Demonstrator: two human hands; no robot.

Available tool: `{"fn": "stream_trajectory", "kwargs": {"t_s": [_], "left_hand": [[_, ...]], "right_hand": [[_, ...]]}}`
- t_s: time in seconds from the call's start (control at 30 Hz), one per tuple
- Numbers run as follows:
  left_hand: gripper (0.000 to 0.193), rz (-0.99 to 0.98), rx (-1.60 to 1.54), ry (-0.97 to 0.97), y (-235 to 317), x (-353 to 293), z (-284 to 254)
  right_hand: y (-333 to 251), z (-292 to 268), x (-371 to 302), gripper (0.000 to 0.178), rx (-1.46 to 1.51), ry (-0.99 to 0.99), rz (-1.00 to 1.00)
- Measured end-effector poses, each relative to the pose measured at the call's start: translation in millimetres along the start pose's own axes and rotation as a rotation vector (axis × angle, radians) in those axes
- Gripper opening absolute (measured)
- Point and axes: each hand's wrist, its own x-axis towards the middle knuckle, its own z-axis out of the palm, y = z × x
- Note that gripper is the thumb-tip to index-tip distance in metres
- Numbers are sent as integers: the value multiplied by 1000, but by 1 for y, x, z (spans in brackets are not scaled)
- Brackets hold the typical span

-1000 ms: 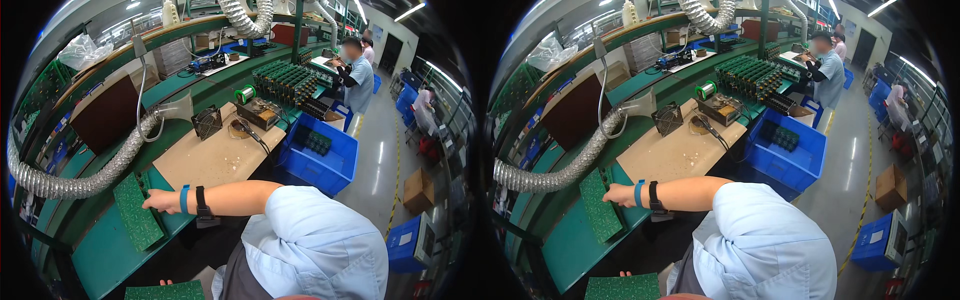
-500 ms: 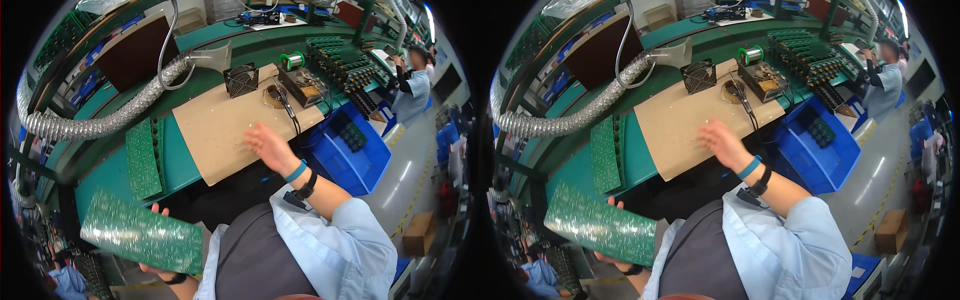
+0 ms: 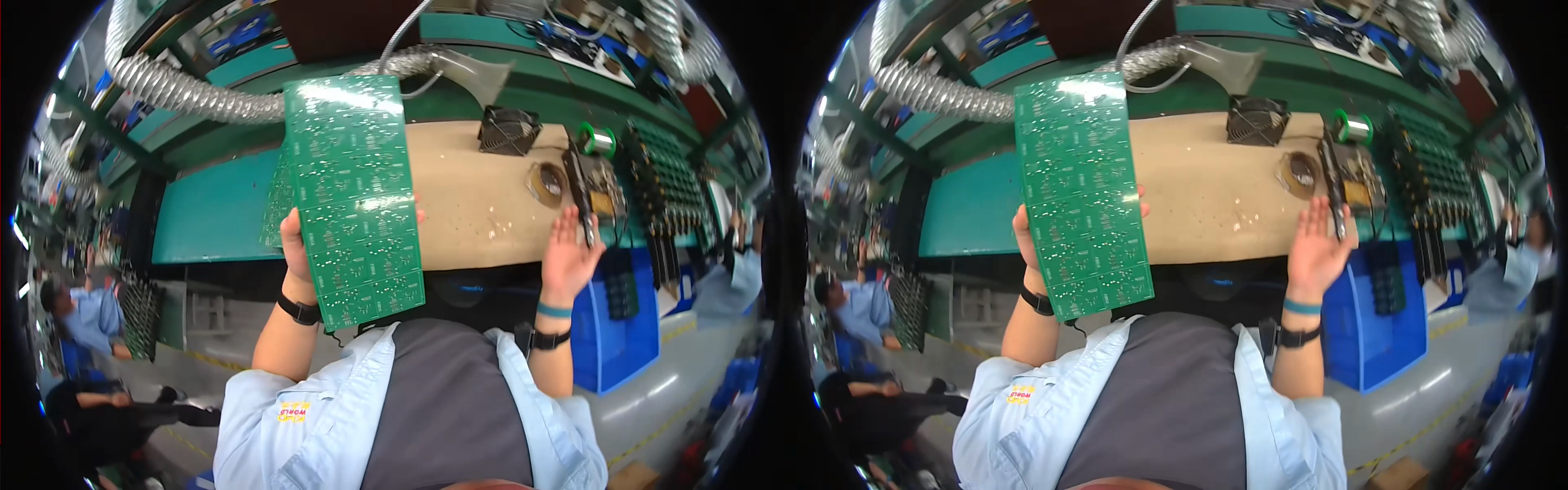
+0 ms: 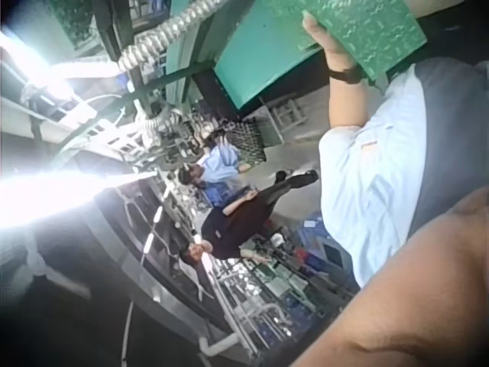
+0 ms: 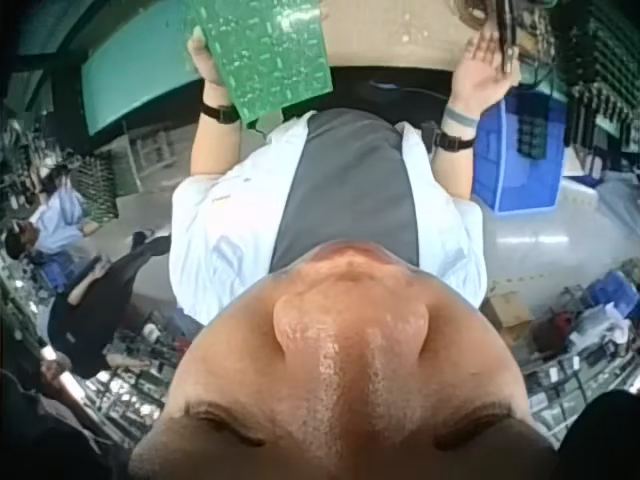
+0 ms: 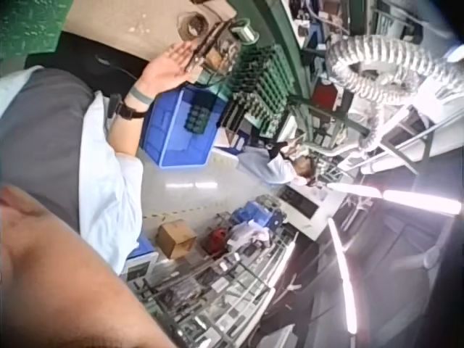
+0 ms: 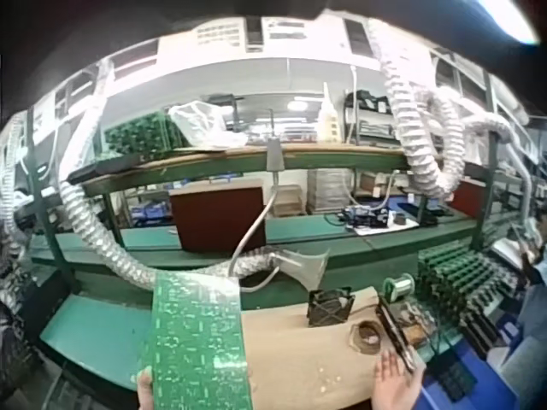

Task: Soldering components on a printed circuit board at an assembly station.

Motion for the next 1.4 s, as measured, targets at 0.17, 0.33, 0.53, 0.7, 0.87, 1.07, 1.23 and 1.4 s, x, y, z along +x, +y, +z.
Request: {"fn": "stream_trajectory", "kwargs": {"t_s": [0.17, 0.33, 0.53, 0.7, 0.87, 1.07, 1.23, 1.4], "left_hand": [[96, 151, 3, 144, -16, 11, -16], [91, 300, 16, 279, -45, 23, -18], [86, 403, 29, 384, -65, 48, -14], [81, 446, 46, 432, -65, 65, -19], [77, 460, 52, 427, -60, 70, -26], [73, 435, 19, 370, -58, 76, -35], [70, 375, -21, 261, -60, 79, -41], [70, 289, -122, -55, -61, 80, -46]], "right_hand": [[-30, 7, 1, 41, -305, -19, -51], [-45, -10, 21, 38, -498, -99, -43], [-42, -24, 53, 37, -399, -122, 104], [-38, -24, 67, 43, -392, -96, 180], [-37, -18, 63, 44, -623, -5, 9], [-37, -15, 43, 45, -832, -86, -81], [-40, -7, 29, 47, -946, -43, -69], [-53, 2, 21, 46, -988, -17, -141]]}}
